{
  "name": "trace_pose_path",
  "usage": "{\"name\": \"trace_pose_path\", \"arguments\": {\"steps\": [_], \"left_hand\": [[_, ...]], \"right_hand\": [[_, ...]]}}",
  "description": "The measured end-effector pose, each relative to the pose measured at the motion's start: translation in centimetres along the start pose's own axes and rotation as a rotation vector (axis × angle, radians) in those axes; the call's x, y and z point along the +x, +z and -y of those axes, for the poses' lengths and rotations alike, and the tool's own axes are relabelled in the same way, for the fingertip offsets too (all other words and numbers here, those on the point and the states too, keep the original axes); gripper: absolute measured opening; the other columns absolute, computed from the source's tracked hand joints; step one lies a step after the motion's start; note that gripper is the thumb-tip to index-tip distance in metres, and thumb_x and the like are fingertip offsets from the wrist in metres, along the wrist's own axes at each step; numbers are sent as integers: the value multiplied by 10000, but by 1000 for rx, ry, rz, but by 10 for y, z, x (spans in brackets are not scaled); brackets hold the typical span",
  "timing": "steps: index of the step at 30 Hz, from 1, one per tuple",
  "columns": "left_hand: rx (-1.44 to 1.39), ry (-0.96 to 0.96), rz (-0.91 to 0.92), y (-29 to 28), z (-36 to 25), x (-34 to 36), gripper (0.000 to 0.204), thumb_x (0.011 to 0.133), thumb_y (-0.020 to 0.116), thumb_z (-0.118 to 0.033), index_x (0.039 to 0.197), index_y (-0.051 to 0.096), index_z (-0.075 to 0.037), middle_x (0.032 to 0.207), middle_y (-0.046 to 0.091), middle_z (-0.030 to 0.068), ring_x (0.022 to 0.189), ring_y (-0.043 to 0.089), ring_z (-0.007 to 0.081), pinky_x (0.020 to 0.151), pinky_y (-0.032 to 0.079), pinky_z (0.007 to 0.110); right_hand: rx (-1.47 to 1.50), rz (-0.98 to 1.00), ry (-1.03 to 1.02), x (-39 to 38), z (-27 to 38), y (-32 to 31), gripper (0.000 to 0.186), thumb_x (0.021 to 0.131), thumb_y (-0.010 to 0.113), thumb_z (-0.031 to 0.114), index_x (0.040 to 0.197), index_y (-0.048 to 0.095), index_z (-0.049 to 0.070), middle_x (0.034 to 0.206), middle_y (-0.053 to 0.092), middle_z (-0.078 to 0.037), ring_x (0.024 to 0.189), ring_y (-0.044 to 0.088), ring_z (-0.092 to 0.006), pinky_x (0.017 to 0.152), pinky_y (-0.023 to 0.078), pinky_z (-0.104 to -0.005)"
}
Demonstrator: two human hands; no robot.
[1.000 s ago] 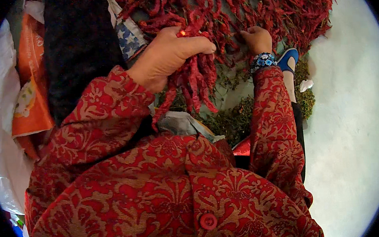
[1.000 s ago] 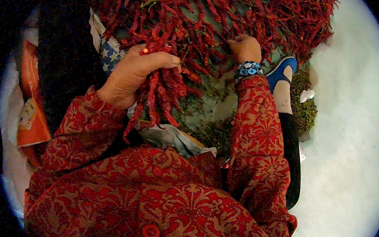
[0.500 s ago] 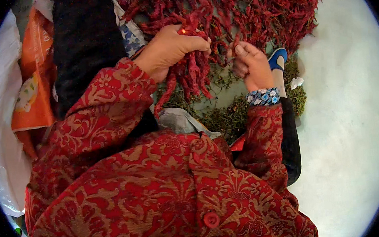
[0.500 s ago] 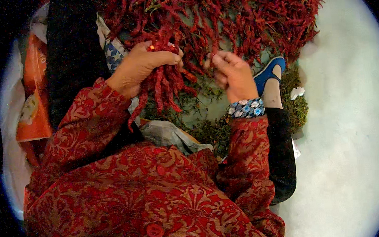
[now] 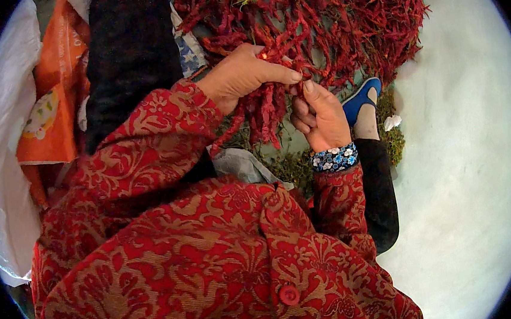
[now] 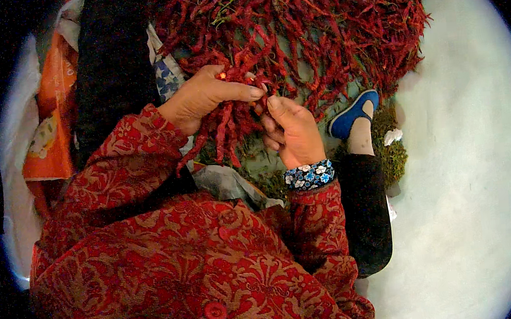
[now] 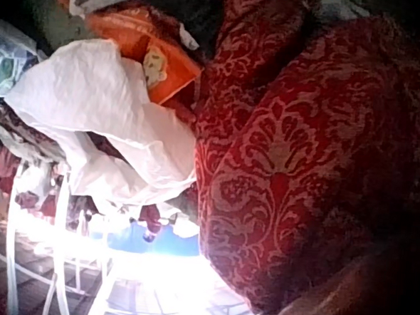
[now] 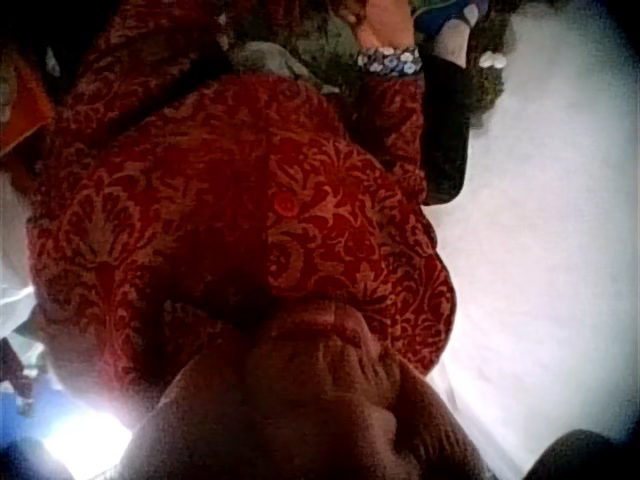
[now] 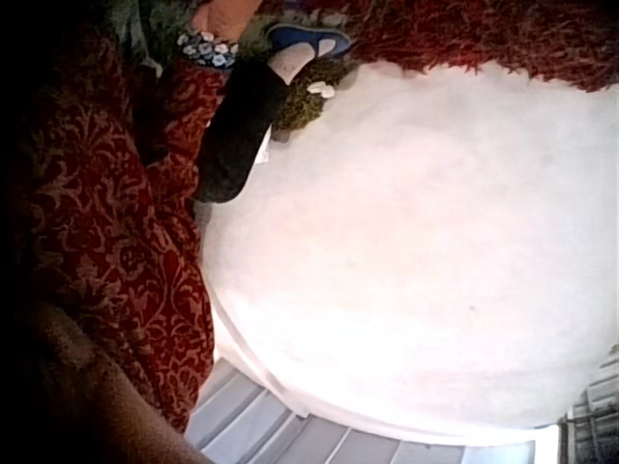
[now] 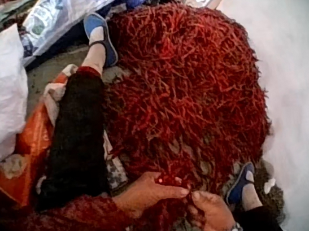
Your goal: The person sits on the floor and repeatedly picks up dried red chilies, removes stems by hand, and places the chilies into a white sack. The task continues with consistent hand movements and no tools are used.
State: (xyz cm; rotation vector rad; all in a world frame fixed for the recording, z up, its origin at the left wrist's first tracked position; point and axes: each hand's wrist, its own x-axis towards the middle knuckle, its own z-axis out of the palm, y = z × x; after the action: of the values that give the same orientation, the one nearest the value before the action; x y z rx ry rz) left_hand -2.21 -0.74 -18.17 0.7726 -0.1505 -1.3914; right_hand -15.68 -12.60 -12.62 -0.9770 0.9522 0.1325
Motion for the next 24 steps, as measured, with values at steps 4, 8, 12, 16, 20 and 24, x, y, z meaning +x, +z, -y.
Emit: {"name": "trace_pose_path", "arguments": {"steps": [4,8,12,16,20,24], "left_hand": [[17,-2,-96,-4,3,8,229,717,693,-112,916,615,-32,857,639,44,791,600,141,748,459,270],[-59,2,-81,2,0,7,206,744,665,-109,927,612,-31,856,641,53,775,609,149,736,473,280],[92,18,-22,-6,-7,3,208,773,642,-142,950,630,-33,865,646,63,746,619,166,647,507,308],[139,59,-112,19,26,18,210,698,667,-128,885,642,-36,839,640,38,758,575,125,707,453,282],[181,-97,-227,27,40,21,526,684,699,-182,1082,448,54,798,545,43,770,493,135,712,413,369],[238,-135,-255,25,34,23,395,663,688,-146,827,369,19,600,362,33,567,341,134,538,321,386]], "right_hand": [[-20,-65,-110,3,-3,3,257,854,590,214,1015,547,19,731,553,-30,563,437,-85,501,372,-233],[-56,-104,-179,5,-1,2,283,836,602,161,1054,540,-10,792,581,-64,651,508,-117,560,416,-250],[-210,-248,-249,2,5,23,268,821,582,150,1035,560,-9,811,570,-41,715,525,-116,612,409,-234],[-102,-491,-260,-27,4,9,275,846,545,175,1076,539,24,816,522,2,677,456,-63,587,365,-213],[249,-276,-335,-32,-23,-82,228,919,475,191,1075,470,25,783,478,-25,632,416,-100,538,372,-279],[393,-196,-287,-35,-13,-83,148,915,486,172,938,443,32,780,438,-39,645,367,-127,511,337,-287]]}}
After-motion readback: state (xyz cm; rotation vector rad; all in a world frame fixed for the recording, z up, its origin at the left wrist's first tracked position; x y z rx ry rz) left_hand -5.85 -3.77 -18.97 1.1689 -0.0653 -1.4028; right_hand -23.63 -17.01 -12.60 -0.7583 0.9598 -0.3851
